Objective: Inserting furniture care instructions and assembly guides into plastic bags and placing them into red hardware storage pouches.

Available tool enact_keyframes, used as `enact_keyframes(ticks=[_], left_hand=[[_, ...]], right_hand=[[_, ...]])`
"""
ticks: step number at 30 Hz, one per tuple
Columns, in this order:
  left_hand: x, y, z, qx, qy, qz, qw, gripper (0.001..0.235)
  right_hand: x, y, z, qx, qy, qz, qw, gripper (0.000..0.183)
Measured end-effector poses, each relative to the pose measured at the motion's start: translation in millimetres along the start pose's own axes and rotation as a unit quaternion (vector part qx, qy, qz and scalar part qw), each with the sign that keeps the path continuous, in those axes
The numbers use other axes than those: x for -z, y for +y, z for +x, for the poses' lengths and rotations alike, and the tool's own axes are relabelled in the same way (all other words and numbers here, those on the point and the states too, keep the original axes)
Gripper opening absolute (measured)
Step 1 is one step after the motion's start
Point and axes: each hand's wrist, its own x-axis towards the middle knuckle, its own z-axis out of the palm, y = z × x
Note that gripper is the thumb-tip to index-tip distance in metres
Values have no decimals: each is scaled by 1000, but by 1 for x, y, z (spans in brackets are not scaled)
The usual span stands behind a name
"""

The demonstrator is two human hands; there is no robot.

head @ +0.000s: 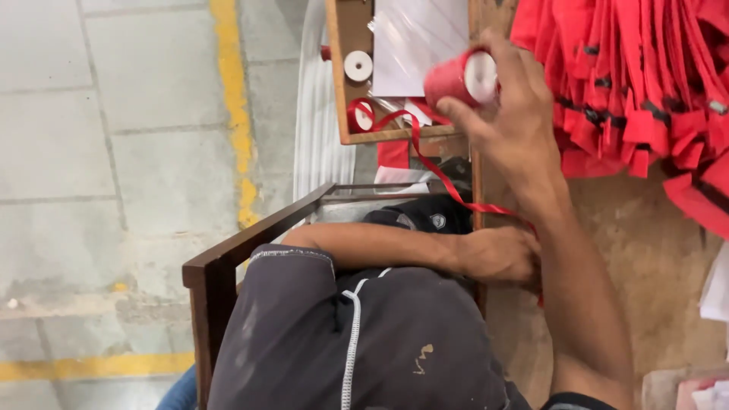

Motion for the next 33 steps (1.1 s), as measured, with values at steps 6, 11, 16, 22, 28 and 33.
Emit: enact_keyframes(ticks=[6, 11, 16, 22, 28, 33], left_hand=[[44, 8, 3, 129, -26, -85, 988, 25], [113, 13, 18, 252, -68, -45, 964, 26], [134, 12, 25, 280, -81, -24, 956, 25], [152, -63, -17, 281, -92, -93, 951, 59], [237, -147, -179, 464, 525, 275, 659, 44], [157, -276, -353, 330, 584, -411, 618, 105]], right_hand=[[40, -34, -39, -121, -24, -9, 992, 52], [63, 21, -181, -260, -44, 152, 952, 65], [49, 15, -260, -380, -34, 335, 862, 58], [35, 8, -330, -371, 167, 381, 830, 24], [26, 0, -415, -290, 305, 406, 811, 25], [16, -2, -462, -244, 337, 404, 814, 29]])
